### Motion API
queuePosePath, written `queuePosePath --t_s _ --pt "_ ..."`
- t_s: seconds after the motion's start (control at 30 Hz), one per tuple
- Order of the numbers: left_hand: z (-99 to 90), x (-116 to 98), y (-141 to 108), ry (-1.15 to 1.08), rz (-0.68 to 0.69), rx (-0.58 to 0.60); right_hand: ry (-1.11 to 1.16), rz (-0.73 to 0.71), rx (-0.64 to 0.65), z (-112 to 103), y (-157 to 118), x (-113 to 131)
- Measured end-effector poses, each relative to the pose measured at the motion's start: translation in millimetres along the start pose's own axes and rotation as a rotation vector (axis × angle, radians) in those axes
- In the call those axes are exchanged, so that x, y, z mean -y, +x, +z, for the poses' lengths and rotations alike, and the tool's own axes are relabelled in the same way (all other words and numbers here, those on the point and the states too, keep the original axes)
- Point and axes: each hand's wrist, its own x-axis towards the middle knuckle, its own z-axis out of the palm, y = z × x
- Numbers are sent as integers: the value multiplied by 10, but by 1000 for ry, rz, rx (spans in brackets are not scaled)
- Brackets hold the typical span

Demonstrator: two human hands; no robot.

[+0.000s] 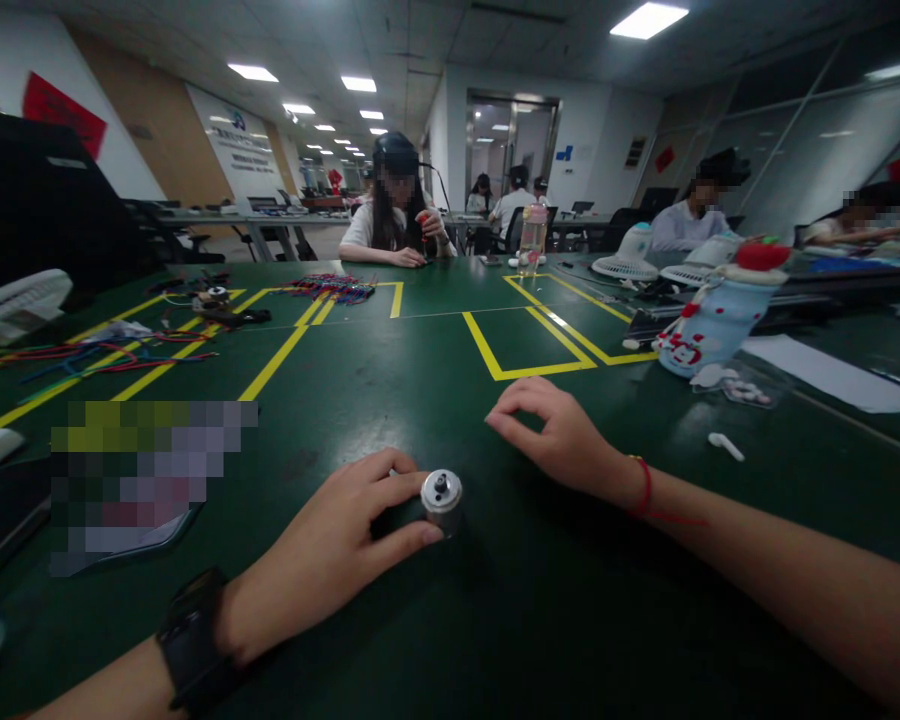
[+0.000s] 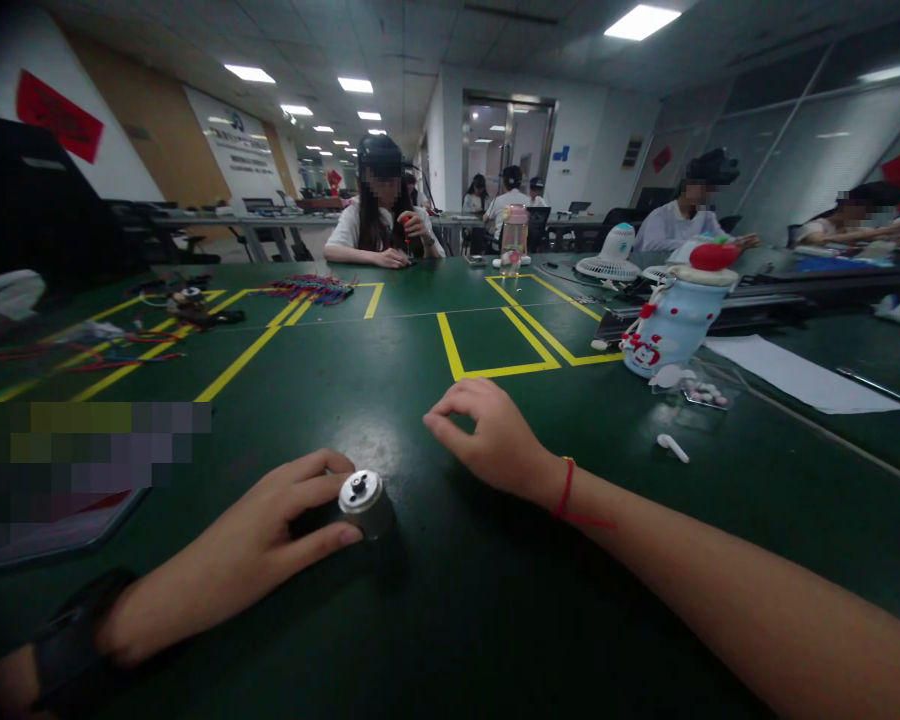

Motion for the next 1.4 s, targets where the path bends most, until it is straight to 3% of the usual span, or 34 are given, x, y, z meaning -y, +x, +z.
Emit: queuePosePath --t_s 0.1,0.2,0.3,0.4,0.63,1.0,1.1,1.2,1.4 --pt "20 39 43 7 2 -11 -4 -136 59 138 -74 278" --pt "32 40 66 9 5 -10 4 -129 99 212 -111 407" --pt "10 9 49 11 7 -11 64 -81 40 198 -92 445" --pt "-27 -23 12 6 11 -8 109 -34 44 96 -60 409" --pt "-34 -11 14 -2 -4 7 -16 -88 520 -102 -91 91" --pt "29 -7 83 -3 -15 19 -106 -154 548 -59 -154 -10" --pt "-5 -24 63 -5 -10 19 17 -95 486 -92 -112 14" --pt "-31 -34 28 -6 -15 13 158 39 305 -136 -38 -46" --pt "12 -25 -12 -16 -18 14 153 408 -159 -306 54 -601"
